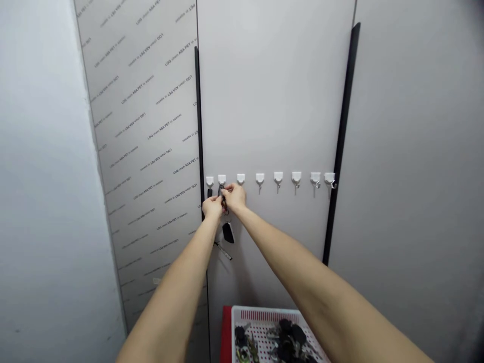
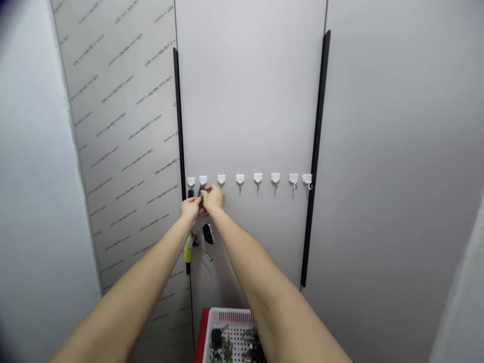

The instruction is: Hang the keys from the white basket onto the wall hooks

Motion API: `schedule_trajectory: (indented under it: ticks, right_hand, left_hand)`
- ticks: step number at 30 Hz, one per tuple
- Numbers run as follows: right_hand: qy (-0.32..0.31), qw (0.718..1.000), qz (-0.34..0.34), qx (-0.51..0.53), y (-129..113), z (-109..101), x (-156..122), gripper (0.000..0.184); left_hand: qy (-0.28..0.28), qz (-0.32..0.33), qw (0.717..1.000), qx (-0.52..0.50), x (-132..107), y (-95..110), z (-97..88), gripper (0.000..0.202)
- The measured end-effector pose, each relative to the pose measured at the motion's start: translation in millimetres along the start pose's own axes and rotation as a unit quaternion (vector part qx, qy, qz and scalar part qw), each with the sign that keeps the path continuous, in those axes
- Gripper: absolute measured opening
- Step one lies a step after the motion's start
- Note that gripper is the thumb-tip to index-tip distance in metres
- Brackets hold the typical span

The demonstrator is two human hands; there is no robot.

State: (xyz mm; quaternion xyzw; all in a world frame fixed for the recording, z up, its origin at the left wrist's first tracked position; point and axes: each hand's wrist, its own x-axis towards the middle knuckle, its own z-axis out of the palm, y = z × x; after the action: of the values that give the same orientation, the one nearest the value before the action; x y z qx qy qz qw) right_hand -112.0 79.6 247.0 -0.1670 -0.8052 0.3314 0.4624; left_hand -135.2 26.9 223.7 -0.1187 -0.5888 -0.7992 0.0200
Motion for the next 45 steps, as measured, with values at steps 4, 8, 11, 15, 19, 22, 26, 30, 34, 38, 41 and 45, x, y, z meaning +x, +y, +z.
schedule_trajectory:
  ticks: [4, 8, 11, 15, 19, 22, 26, 30, 34, 38, 41, 45]
  right_hand:
    - [-0.033, 0.999, -0.006, -0.006, 9.1, -3.8, -4.6, 0.013]
    - [-0.073, 0.997, -0.014, 0.018, 31.5, -24.1, -22.1, 0.015]
    - [-0.137, 0.990, -0.009, 0.028, 70.1, -45.7, -54.8, 0.015]
    - [-0.233, 0.971, 0.055, -0.005, 139.9, -76.8, -124.6, 0.015]
    - [-0.333, 0.933, 0.082, -0.109, 195.6, -104.1, -185.6, 0.017]
    - [-0.370, 0.912, 0.030, -0.175, 213.1, -117.1, -207.9, 0.020]
    - [-0.382, 0.898, -0.037, -0.216, 212.3, -124.2, -217.7, 0.022]
    - [-0.416, 0.879, -0.055, -0.225, 207.3, -125.6, -216.1, 0.020]
    - [-0.439, 0.865, -0.028, -0.243, 207.7, -123.3, -212.3, 0.022]
    - [-0.423, 0.870, -0.037, -0.249, 210.8, -120.4, -213.4, 0.022]
    - [-0.429, 0.866, -0.027, -0.254, 210.2, -121.2, -213.5, 0.021]
    - [-0.419, 0.864, 0.008, -0.278, 200.5, -122.9, -208.3, 0.021]
  left_hand:
    - [0.014, 0.017, 0.999, 0.037, 0.3, -9.7, -7.5, 0.022]
    - [0.005, 0.043, 0.996, 0.079, -18.1, -26.9, -26.8, 0.024]
    - [-0.046, 0.049, 0.992, 0.110, -46.8, -58.4, -42.6, 0.024]
    - [-0.128, 0.017, 0.973, 0.192, -104.8, -119.0, -56.6, 0.023]
    - [-0.240, 0.017, 0.922, 0.304, -164.5, -170.5, -57.5, 0.022]
    - [-0.315, 0.013, 0.869, 0.382, -191.5, -191.7, -52.9, 0.027]
    - [-0.384, 0.035, 0.795, 0.468, -201.9, -200.7, -48.1, 0.033]
    - [-0.394, 0.077, 0.757, 0.515, -199.0, -202.1, -44.3, 0.039]
    - [-0.397, 0.096, 0.718, 0.564, -195.2, -201.1, -37.2, 0.039]
    - [-0.403, 0.115, 0.700, 0.578, -192.1, -199.7, -33.9, 0.027]
    - [-0.404, 0.104, 0.718, 0.557, -190.7, -199.8, -37.3, 0.017]
    - [-0.395, 0.054, 0.771, 0.496, -188.0, -196.2, -41.6, 0.014]
